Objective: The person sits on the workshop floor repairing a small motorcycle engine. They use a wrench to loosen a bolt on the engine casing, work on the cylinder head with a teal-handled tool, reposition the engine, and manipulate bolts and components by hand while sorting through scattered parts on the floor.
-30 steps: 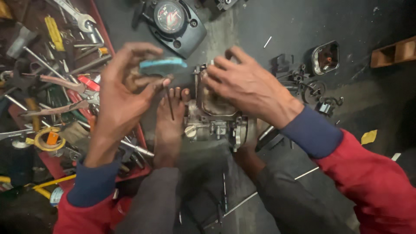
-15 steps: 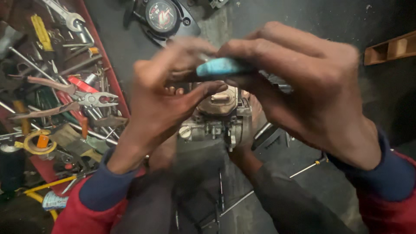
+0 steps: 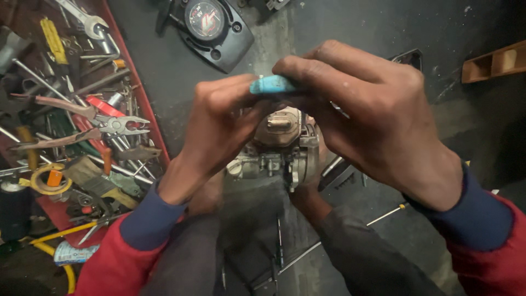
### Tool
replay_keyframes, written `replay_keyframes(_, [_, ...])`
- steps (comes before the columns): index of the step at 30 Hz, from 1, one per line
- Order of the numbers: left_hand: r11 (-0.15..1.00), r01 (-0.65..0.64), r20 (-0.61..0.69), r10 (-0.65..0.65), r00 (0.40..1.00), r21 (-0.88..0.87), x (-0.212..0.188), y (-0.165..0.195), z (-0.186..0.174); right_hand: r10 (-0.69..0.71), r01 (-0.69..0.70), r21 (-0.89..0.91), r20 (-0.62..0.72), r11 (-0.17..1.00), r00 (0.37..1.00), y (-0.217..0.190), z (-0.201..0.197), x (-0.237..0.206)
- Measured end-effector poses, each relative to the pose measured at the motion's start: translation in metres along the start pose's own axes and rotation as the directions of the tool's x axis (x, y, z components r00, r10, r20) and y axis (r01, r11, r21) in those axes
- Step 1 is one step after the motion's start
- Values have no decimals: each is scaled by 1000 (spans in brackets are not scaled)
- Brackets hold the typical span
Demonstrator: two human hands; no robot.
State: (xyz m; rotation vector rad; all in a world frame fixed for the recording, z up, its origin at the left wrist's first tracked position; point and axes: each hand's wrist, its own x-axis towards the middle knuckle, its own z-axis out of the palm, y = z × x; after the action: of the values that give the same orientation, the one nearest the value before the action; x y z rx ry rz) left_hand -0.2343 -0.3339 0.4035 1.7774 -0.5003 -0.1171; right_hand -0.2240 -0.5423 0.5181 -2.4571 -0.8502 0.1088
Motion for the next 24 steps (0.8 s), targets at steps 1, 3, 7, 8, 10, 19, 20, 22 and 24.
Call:
replay_keyframes(1, [1000,12,4,-12,1000,1,0,0,0,6,-6,1,3,1000,1000,0,0,0])
replay_keyframes(3, [999,-23,-6,23,1000,-24,0,-1,0,5,-4,-16,17,1000,1000,0,1,0])
replay_keyframes(7, [998,-9,32,11,999,-55,-3,-5,0,-12,13,-20,50,1000,999,-2,-1,3])
replay_keyframes(8, [999,-25,31,26,999,-47,-4,-6,0,-44,47,-38,81,998,996,-3,-2,5])
replay_keyframes(10, [998,-56,30,57,998,-30,-5,-9,0,-110,121,-69,144,990,984,-4,-7,10])
replay_keyframes(19, [997,-47,133,54,990,-56,-12,-20,-1,-30,53,-34,491,998,871,-14,-34,40])
replay_keyframes(20, [996,-58,126,67,990,-73,-14,-20,-2,-11,45,-55,503,997,864,-13,-35,43])
replay_keyframes(22, [989,-94,104,106,989,-114,-15,-22,-1,74,82,-315,453,946,888,-20,-33,44])
replay_keyframes(24, [987,-45,-18,42,999,-154,-19,-21,4,195,5,-366,508,931,839,-28,-23,46])
